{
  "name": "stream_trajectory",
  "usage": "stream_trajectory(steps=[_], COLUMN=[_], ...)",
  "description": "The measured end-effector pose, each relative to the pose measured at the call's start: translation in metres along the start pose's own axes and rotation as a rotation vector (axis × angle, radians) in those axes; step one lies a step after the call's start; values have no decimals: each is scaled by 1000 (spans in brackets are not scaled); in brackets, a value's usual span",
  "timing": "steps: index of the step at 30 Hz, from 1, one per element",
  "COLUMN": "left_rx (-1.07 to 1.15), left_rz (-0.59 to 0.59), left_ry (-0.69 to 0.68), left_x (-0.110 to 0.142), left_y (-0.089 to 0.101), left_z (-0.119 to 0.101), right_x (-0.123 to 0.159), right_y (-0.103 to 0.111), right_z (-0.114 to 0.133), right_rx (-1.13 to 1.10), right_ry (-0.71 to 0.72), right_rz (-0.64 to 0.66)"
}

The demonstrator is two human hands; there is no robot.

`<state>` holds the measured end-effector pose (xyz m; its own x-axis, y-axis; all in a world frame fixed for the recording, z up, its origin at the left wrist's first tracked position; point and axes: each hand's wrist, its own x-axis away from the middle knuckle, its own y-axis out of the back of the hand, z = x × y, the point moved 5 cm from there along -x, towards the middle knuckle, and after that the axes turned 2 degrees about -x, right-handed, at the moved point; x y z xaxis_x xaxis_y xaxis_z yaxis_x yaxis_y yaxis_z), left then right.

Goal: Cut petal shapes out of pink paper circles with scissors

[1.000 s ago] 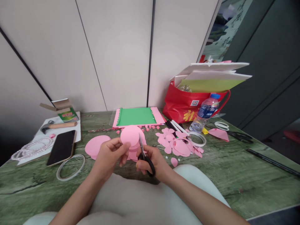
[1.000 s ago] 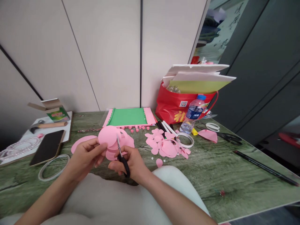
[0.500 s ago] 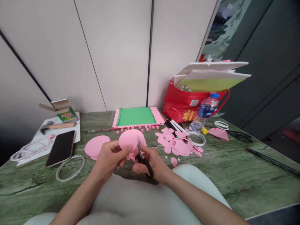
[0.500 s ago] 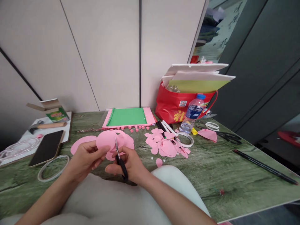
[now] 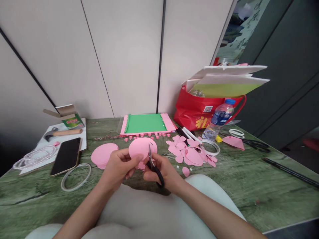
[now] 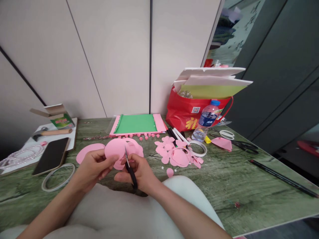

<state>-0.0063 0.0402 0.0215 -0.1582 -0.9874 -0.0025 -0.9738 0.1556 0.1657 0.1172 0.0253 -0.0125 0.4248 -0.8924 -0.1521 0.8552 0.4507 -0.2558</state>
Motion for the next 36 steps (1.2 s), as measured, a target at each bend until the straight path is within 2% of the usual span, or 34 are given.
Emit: stream_trajectory(steps=[13, 19, 36], left_rx=[4, -15, 96], left_rz=[10, -5, -47], left_ry=[8, -2, -51], left_x=[0, 0, 1], left_y=[0, 1, 3], left_z=[0, -1, -7], right_x=[0, 0, 0], right_y=[1, 3, 3], right_z=[-2, -2, -5], right_rx=[-4, 67, 42], right_ry=[-24, -26, -47], right_rz=[-33, -62, -64])
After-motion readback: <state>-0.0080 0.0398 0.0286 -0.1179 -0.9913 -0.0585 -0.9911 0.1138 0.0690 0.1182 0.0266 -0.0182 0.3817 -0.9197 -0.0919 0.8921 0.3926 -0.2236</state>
